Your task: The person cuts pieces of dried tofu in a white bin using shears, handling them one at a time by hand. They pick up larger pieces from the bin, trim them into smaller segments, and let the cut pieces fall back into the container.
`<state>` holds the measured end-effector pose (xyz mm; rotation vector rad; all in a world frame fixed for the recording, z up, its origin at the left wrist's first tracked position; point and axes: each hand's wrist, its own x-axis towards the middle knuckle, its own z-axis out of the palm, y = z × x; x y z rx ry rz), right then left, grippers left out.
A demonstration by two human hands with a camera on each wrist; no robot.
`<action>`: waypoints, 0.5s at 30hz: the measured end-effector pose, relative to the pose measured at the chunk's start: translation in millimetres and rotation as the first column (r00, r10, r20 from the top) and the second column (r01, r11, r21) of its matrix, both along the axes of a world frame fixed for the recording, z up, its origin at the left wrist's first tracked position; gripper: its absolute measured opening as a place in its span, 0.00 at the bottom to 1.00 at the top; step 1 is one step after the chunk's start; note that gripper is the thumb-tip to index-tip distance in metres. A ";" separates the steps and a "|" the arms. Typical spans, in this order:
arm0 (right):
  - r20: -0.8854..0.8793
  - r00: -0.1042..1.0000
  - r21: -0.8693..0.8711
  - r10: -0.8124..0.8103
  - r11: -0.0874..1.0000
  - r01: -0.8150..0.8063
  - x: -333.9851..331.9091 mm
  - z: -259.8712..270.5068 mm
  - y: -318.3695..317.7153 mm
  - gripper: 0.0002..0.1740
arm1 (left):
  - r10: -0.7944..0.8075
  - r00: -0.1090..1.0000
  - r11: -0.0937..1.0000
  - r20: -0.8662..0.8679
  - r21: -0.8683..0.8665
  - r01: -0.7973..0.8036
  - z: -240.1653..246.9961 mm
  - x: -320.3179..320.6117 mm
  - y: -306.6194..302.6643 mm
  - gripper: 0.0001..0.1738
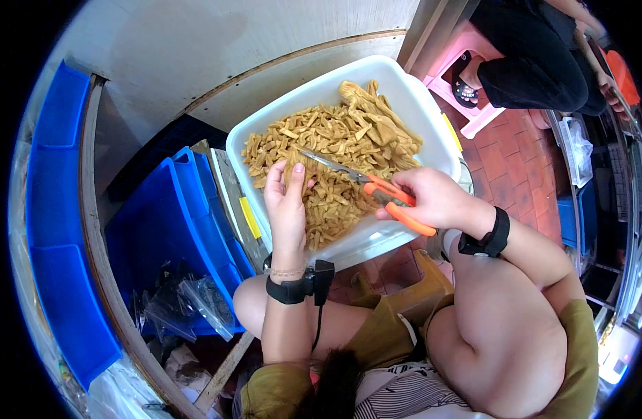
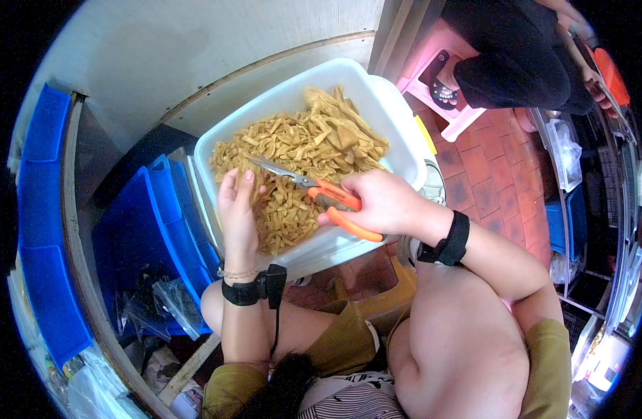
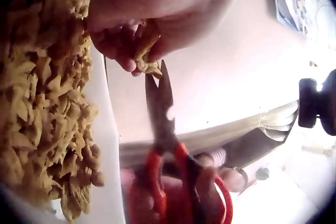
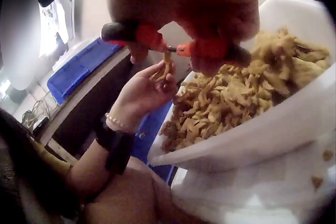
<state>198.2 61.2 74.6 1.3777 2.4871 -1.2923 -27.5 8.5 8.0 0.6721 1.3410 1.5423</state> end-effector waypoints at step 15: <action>0.089 0.993 0.042 0.075 0.996 -0.079 -2.2 0.0 -2.7 0.35 | -0.043 0.992 0.996 -0.117 0.075 0.052 -3.0 4.9 -1.4 0.08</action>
